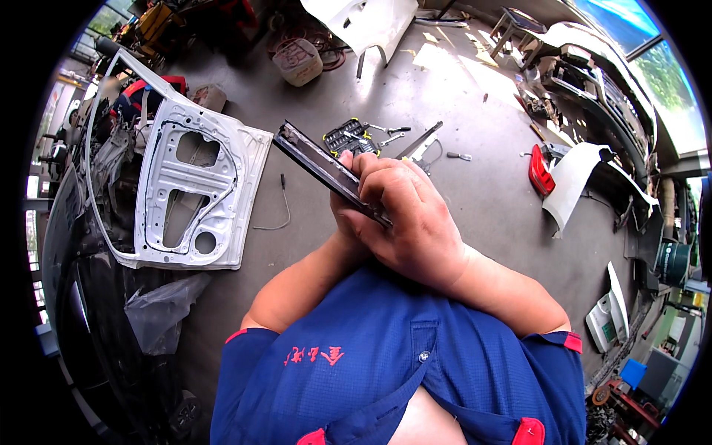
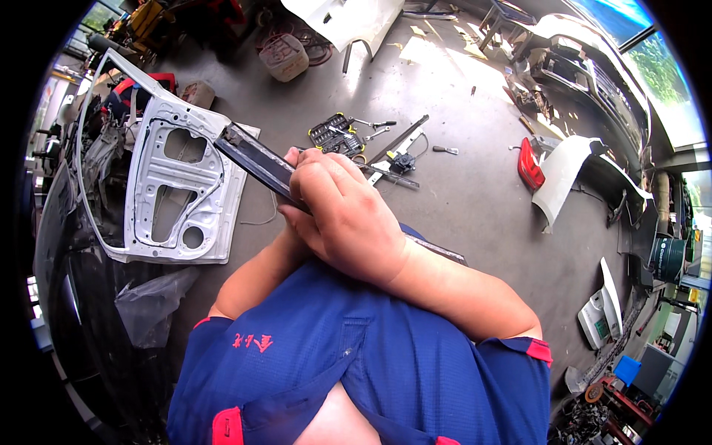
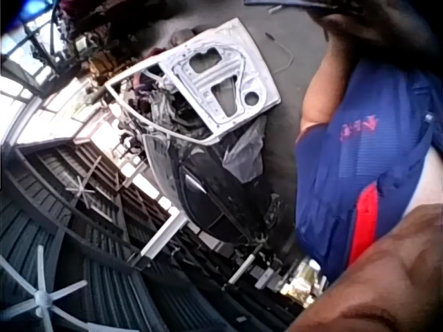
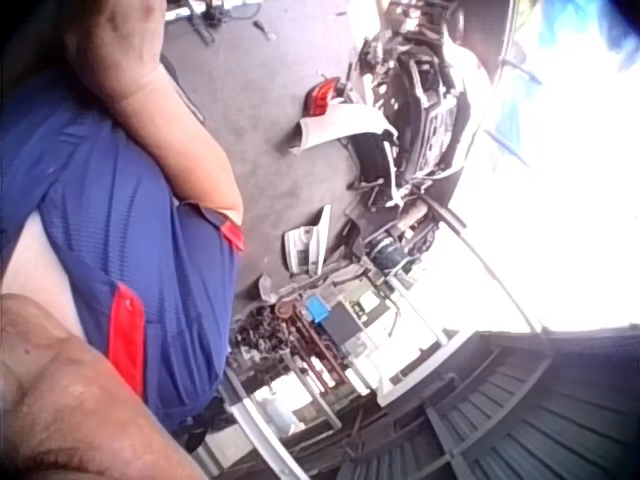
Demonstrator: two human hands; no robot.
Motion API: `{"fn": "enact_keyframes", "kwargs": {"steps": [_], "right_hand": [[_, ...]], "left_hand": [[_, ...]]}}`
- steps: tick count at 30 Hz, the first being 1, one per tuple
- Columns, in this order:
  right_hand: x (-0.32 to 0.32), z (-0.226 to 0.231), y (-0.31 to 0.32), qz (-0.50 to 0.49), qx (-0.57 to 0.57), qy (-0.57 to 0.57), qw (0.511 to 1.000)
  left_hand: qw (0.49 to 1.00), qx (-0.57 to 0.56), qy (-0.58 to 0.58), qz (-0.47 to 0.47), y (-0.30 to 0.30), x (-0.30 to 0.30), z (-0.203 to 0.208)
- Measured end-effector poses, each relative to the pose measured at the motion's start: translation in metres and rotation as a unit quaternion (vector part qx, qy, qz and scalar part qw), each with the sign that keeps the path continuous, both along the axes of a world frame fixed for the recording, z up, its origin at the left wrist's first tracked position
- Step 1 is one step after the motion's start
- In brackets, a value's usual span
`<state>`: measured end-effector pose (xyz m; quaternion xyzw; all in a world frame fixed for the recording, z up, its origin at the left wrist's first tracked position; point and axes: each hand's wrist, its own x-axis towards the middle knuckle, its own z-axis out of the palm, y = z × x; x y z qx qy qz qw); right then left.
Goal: The person picks up a small black plastic component and examines it closely, turning it over in their hands. They then pick up a long black trim piece and inspect its edges and surface, running their fingers along the length of the part.
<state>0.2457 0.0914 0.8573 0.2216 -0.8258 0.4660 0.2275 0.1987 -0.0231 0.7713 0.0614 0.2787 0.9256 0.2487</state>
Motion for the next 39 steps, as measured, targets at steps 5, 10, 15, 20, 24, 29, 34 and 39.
{"fn": "enact_keyframes", "kwargs": {"steps": [5, 10, 15, 20, 24, 29, 34, 39], "right_hand": [[0.002, -0.001, -0.004, 0.008, 0.023, -0.024, 0.999], [0.005, 0.000, -0.006, -0.030, 0.046, -0.044, 0.998], [0.007, 0.001, 0.000, -0.016, 0.029, -0.048, 0.998], [0.008, -0.003, 0.002, -0.016, -0.005, -0.005, 1.000], [0.008, -0.004, 0.004, -0.010, 0.033, -0.059, 0.998], [0.005, -0.002, 0.003, -0.005, 0.041, -0.057, 0.997], [0.001, -0.001, 0.005, -0.001, -0.008, 0.006, 1.000], [-0.002, -0.004, 0.002, -0.004, 0.009, -0.036, 0.999]], "left_hand": [[0.994, -0.014, 0.106, -0.019, 0.006, -0.002, -0.023], [0.968, -0.174, 0.178, 0.036, 0.003, 0.001, -0.011], [0.981, -0.110, 0.157, 0.020, 0.006, 0.002, 0.001], [0.987, -0.085, 0.137, 0.017, 0.009, 0.002, -0.002], [0.987, -0.082, 0.135, 0.018, 0.010, 0.002, -0.002], [0.992, -0.054, 0.113, 0.015, 0.009, 0.001, 0.001], [0.998, 0.057, 0.029, -0.019, 0.012, 0.002, 0.014], [0.915, -0.308, 0.240, 0.099, 0.007, -0.002, -0.011]]}}
